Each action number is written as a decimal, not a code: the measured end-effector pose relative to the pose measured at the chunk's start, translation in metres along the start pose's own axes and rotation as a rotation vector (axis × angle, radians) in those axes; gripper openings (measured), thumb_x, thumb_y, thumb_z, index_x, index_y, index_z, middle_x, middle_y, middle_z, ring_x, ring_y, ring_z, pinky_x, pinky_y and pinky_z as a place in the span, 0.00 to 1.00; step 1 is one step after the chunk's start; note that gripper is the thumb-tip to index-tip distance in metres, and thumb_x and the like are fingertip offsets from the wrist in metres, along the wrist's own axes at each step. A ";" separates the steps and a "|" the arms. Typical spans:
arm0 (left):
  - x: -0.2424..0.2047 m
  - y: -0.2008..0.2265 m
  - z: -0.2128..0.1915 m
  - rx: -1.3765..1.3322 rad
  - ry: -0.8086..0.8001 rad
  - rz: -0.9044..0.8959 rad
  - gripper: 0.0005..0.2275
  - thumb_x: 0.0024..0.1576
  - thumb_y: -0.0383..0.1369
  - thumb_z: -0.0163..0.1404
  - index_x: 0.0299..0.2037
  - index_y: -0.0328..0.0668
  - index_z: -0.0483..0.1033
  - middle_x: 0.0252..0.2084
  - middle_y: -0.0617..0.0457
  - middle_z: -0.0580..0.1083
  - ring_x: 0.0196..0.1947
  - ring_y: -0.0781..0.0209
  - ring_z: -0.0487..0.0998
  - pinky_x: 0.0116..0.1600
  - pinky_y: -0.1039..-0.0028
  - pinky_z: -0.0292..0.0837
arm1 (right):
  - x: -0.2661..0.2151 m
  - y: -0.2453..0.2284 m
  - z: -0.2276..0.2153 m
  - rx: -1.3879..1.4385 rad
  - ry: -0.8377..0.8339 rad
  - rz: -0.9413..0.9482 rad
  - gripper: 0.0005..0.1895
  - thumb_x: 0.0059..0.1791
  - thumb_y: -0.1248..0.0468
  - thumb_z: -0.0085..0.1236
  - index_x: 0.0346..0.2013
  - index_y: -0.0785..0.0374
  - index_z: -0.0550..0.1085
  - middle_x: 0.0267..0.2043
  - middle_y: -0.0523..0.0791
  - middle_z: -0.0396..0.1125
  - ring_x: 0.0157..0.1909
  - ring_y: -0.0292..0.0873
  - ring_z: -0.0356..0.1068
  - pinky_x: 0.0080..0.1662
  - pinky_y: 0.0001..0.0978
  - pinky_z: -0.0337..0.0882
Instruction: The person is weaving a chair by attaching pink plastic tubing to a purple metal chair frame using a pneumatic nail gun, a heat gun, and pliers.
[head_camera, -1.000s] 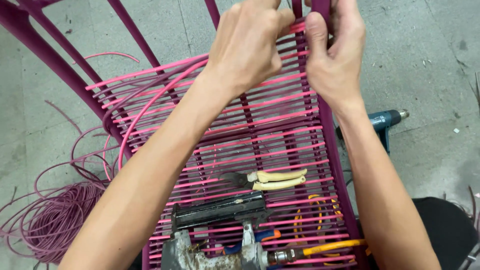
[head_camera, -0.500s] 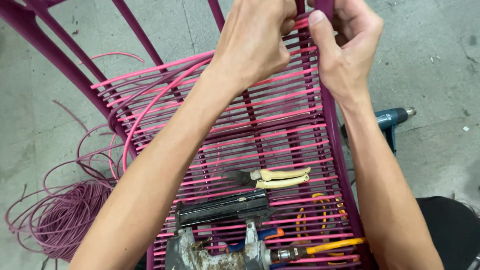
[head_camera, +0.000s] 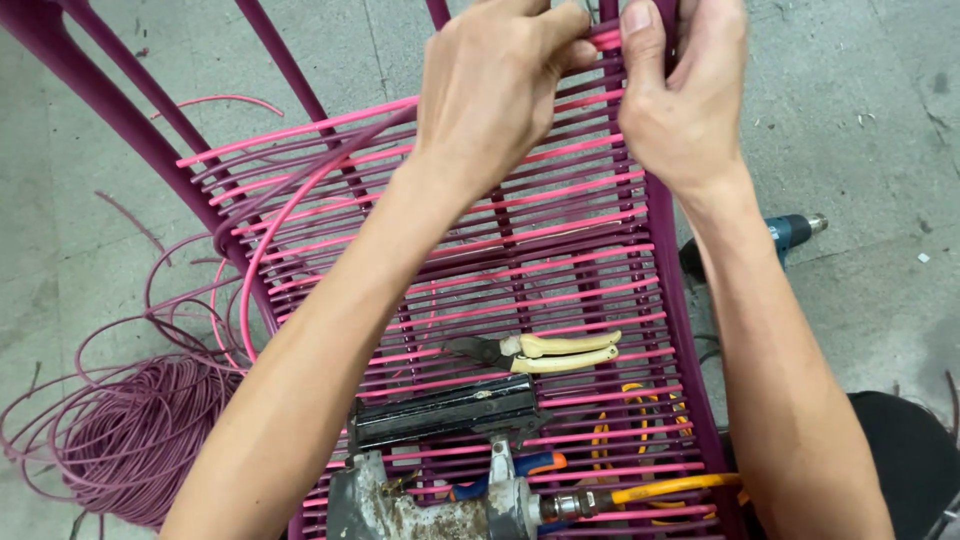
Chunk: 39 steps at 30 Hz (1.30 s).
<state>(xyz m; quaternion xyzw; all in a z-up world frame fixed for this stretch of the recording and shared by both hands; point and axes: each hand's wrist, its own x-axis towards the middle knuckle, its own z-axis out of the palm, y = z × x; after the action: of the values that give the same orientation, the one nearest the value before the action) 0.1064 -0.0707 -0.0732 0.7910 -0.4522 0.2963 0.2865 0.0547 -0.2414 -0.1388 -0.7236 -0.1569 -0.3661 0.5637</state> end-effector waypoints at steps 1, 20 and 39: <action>-0.002 -0.005 0.004 -0.052 -0.039 0.002 0.03 0.55 0.26 0.58 0.34 0.37 0.77 0.34 0.46 0.77 0.35 0.40 0.79 0.36 0.53 0.70 | 0.001 -0.003 0.000 -0.130 0.008 -0.024 0.03 0.65 0.72 0.45 0.50 0.73 0.64 0.44 0.49 0.66 0.46 0.40 0.67 0.50 0.35 0.68; 0.012 -0.009 0.016 -0.041 -0.176 0.058 0.05 0.46 0.21 0.58 0.29 0.32 0.75 0.35 0.42 0.74 0.38 0.37 0.76 0.40 0.50 0.70 | -0.014 0.021 -0.012 0.535 0.120 0.224 0.08 0.67 0.71 0.45 0.55 0.73 0.71 0.48 0.45 0.71 0.45 0.33 0.67 0.52 0.25 0.67; 0.010 -0.012 0.019 -0.132 -0.131 -0.003 0.12 0.44 0.21 0.55 0.39 0.32 0.78 0.32 0.42 0.77 0.33 0.35 0.78 0.35 0.49 0.70 | -0.019 -0.087 -0.011 0.365 0.088 0.213 0.15 0.56 0.66 0.49 0.56 0.68 0.67 0.52 0.43 0.69 0.55 0.36 0.68 0.62 0.27 0.67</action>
<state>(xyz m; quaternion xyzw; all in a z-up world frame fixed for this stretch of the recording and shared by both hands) 0.1248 -0.0843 -0.0807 0.7887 -0.4872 0.2132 0.3083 -0.0178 -0.2206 -0.0905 -0.6053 -0.1183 -0.3013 0.7272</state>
